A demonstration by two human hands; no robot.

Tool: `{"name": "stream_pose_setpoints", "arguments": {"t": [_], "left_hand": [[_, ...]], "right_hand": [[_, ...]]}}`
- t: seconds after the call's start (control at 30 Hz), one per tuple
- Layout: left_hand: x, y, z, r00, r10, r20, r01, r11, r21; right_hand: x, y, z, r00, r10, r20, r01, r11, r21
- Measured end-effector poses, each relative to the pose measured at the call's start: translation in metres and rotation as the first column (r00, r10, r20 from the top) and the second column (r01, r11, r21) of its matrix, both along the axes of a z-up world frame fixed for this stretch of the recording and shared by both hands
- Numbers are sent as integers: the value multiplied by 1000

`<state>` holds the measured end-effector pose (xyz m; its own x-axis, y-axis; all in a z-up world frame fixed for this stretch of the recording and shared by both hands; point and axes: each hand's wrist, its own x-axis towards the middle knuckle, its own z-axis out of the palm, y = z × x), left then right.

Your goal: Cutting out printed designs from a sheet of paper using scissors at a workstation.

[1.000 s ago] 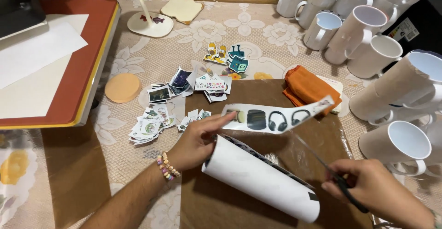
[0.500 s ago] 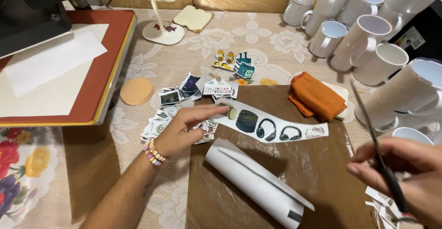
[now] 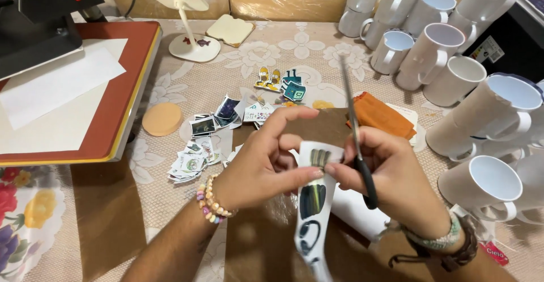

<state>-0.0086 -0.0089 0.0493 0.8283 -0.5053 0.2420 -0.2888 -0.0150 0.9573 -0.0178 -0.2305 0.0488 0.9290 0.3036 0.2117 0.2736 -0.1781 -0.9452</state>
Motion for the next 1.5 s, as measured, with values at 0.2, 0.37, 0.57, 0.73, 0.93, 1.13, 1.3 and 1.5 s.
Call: {"name": "stream_pose_setpoints", "arguments": {"t": [0.2,0.37,0.57,0.73,0.93,1.13,1.3,1.5], "left_hand": [[12,-15,-39,949,223,223,-192,969,-152],[-18,-33,-39,907,243,343,-220,970,-108],[-15,-35,-27,911,409,-54,-401,846,-351],[-11,-45,-51,761,496,-418,-643,664,-383],[-22,-38,-39,869,493,-47,-432,708,-558],[-41,-34,-17,823,539,181,-418,789,-450],[-48,-33,-11,820,544,180,-424,787,-448],[-48,-37,-17,783,606,141,-495,743,-450]], "right_hand": [[-14,11,-14,921,-343,-183,387,851,354],[-18,27,-19,894,-435,-108,419,726,545],[-21,40,-36,887,-457,-65,417,733,537],[-43,23,-83,918,-394,-46,364,791,492],[-77,33,-96,956,-182,228,131,966,223],[-63,46,-59,939,-140,313,119,989,85],[-65,51,-63,981,-182,71,160,956,248],[-64,52,-64,981,-191,21,178,945,276]]}}
